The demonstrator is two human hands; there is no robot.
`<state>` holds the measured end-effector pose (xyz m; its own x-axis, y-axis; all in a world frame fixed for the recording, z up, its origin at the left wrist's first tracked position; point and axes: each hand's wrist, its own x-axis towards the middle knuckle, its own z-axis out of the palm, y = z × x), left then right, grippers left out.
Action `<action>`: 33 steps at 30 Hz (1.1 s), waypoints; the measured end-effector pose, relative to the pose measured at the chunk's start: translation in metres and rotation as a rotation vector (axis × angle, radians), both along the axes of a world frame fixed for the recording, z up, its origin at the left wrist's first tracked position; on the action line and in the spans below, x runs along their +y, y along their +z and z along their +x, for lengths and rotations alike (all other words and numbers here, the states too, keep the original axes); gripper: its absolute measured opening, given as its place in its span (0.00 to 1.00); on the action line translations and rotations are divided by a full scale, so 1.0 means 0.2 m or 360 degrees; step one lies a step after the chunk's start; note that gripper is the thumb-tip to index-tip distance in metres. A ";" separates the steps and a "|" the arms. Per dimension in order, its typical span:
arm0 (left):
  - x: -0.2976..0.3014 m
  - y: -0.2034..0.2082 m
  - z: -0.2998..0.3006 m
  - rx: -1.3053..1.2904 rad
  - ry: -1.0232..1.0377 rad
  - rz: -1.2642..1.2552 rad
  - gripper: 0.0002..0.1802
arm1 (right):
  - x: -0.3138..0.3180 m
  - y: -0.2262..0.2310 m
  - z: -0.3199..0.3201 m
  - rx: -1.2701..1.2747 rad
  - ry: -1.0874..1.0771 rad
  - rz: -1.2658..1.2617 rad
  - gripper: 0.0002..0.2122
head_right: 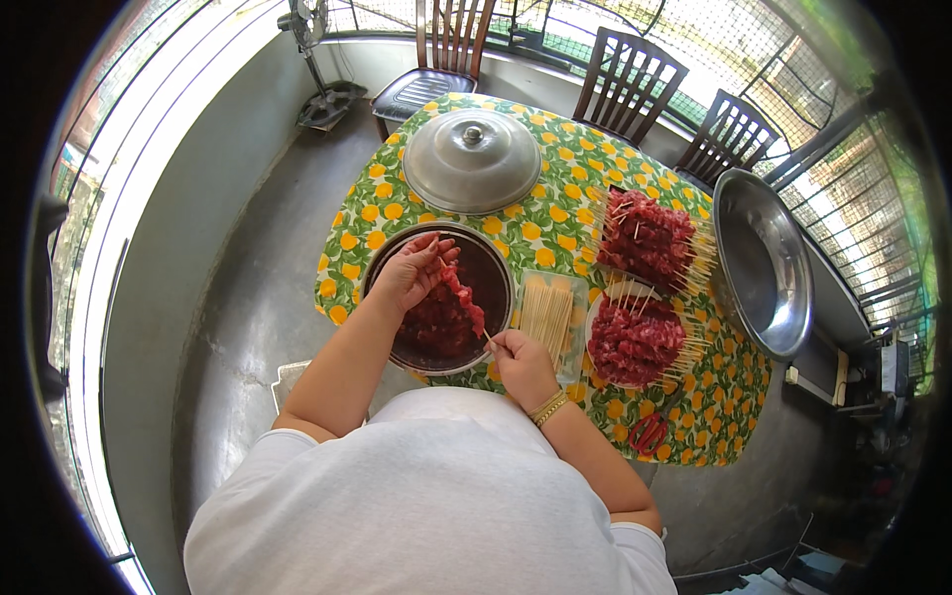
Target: The person repeatedly picks up small pieces of raw red meat from a metal bowl and threads them onto thin wooden skewers. Completed skewers are placed on a tray on the table. The person continues this process throughout the clip.
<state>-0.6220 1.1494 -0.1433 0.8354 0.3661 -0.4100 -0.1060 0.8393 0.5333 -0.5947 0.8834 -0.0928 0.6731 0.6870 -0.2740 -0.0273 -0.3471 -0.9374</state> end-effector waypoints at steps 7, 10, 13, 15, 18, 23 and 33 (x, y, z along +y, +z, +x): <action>-0.04 0.13 -0.02 0.0020 -0.0083 0.0279 0.07 | 0.00 -0.01 0.00 -0.0060 -0.0026 -0.0020 0.06; -0.05 0.15 -0.02 0.0057 -0.0087 0.0355 0.07 | 0.00 0.00 0.00 -0.0078 -0.0017 -0.0008 0.06; -0.05 0.16 -0.02 0.0057 -0.0096 0.0411 0.05 | 0.00 0.01 0.00 -0.0138 -0.0013 0.0044 0.06; -0.04 0.16 -0.01 0.0054 -0.0109 0.0436 0.05 | -0.01 0.02 0.00 -0.0133 -0.0017 0.0035 0.05; -0.05 0.17 -0.01 0.0050 -0.0120 0.0478 0.05 | 0.00 0.02 0.00 -0.0139 -0.0017 0.0049 0.05; -0.08 0.20 0.00 0.0042 -0.0049 0.0596 0.05 | 0.00 0.04 0.01 -0.0184 -0.0014 0.0038 0.05; -0.17 0.19 0.00 0.0043 0.0274 0.1336 0.05 | 0.01 0.06 0.00 -0.0107 -0.0047 0.0118 0.05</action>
